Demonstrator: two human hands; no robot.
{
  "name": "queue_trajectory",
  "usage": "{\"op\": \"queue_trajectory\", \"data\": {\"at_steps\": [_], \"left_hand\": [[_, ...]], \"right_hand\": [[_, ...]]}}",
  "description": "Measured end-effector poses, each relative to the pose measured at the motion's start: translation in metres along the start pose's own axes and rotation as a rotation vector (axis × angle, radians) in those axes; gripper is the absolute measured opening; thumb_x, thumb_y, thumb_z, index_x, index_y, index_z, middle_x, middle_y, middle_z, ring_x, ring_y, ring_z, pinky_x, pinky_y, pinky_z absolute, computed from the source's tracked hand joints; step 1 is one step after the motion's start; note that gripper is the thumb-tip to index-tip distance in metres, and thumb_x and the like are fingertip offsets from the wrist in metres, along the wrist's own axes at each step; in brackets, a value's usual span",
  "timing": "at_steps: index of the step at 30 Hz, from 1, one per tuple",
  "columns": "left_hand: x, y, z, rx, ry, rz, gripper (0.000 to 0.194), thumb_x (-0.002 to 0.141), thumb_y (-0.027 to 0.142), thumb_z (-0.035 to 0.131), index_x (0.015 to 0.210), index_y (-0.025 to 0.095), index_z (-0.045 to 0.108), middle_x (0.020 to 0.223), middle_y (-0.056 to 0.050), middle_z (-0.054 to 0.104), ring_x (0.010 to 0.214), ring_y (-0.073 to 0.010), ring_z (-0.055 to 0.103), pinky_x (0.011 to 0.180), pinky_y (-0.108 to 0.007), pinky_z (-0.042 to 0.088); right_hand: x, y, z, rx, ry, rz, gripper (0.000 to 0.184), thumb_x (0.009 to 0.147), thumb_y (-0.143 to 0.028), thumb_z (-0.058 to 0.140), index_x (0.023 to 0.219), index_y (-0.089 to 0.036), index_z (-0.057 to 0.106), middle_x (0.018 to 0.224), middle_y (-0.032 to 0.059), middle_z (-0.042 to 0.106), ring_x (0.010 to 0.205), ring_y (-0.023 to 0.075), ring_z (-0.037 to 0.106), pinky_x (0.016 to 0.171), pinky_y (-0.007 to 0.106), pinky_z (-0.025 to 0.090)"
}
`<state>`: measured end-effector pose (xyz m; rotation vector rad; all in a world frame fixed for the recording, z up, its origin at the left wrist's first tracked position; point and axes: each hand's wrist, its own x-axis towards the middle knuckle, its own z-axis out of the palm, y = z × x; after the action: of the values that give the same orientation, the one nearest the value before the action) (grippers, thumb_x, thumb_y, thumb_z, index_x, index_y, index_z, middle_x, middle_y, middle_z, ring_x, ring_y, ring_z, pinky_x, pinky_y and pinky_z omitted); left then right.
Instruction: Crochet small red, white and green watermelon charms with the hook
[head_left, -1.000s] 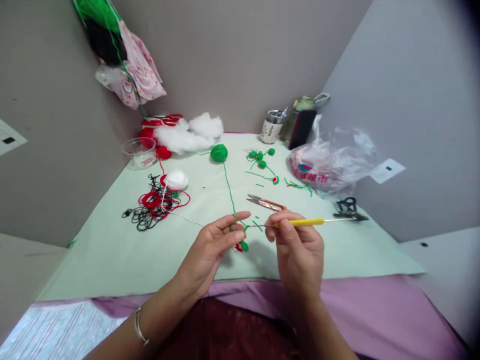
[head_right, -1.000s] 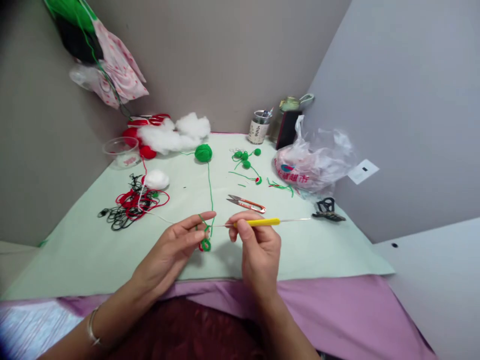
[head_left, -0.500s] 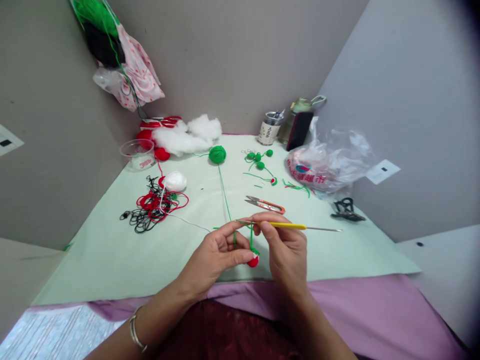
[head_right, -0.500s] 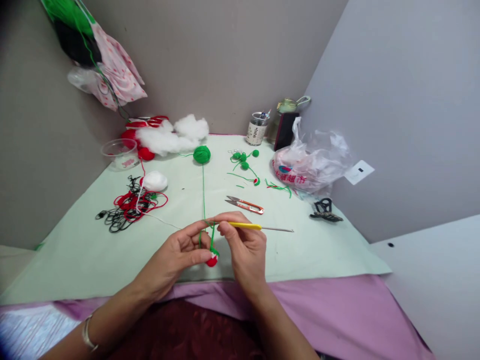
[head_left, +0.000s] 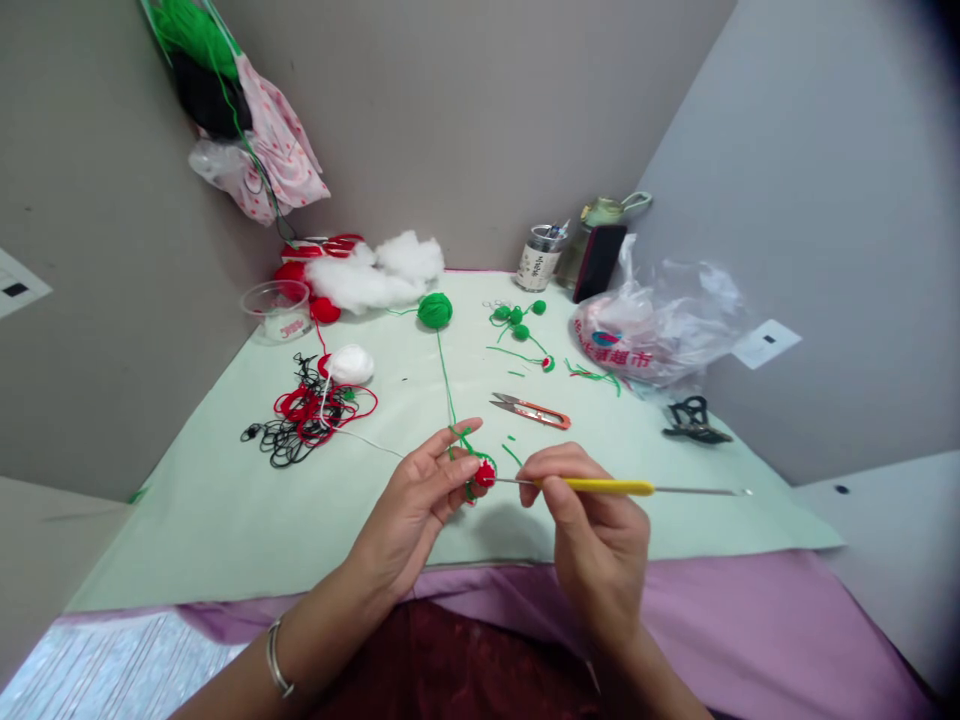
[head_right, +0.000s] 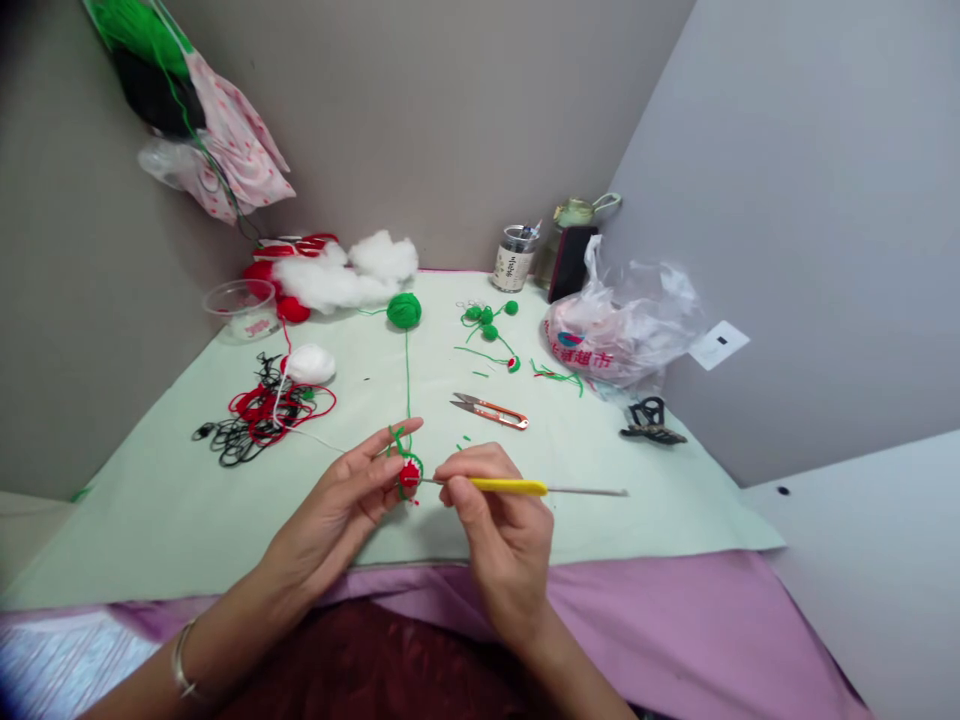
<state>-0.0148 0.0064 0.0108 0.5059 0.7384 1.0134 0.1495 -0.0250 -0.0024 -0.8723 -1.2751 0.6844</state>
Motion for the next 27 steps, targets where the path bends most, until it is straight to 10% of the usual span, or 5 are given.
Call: {"op": "queue_trajectory", "data": {"at_steps": [16,27], "left_hand": [[-0.004,-0.002,0.005,0.139,0.06,0.124,0.054,0.076,0.025,0.093,0.127,0.02,0.074,0.081,0.002,0.07,0.077,-0.0112,0.064,0.076,-0.023,0.048],[-0.001,-0.005,0.002,0.201,0.126,0.271,0.033,0.081,0.031,0.09,0.111,0.022,0.08,0.082,0.003,0.068,0.072,-0.0093,0.06,0.072,-0.022,0.048]], "right_hand": [[-0.009,-0.005,0.003,-0.48,-0.13,-0.379,0.038,0.094,0.001,0.062,0.12,-0.024,0.073,0.099,0.0061,0.072,0.085,0.0167,0.069,0.073,0.028,0.057],[-0.016,0.01,0.011,-0.356,-0.017,-0.322,0.042,0.094,-0.001,0.067,0.121,-0.031,0.079,0.101,0.006,0.078,0.086,0.0187,0.077,0.072,0.03,0.064]]}}
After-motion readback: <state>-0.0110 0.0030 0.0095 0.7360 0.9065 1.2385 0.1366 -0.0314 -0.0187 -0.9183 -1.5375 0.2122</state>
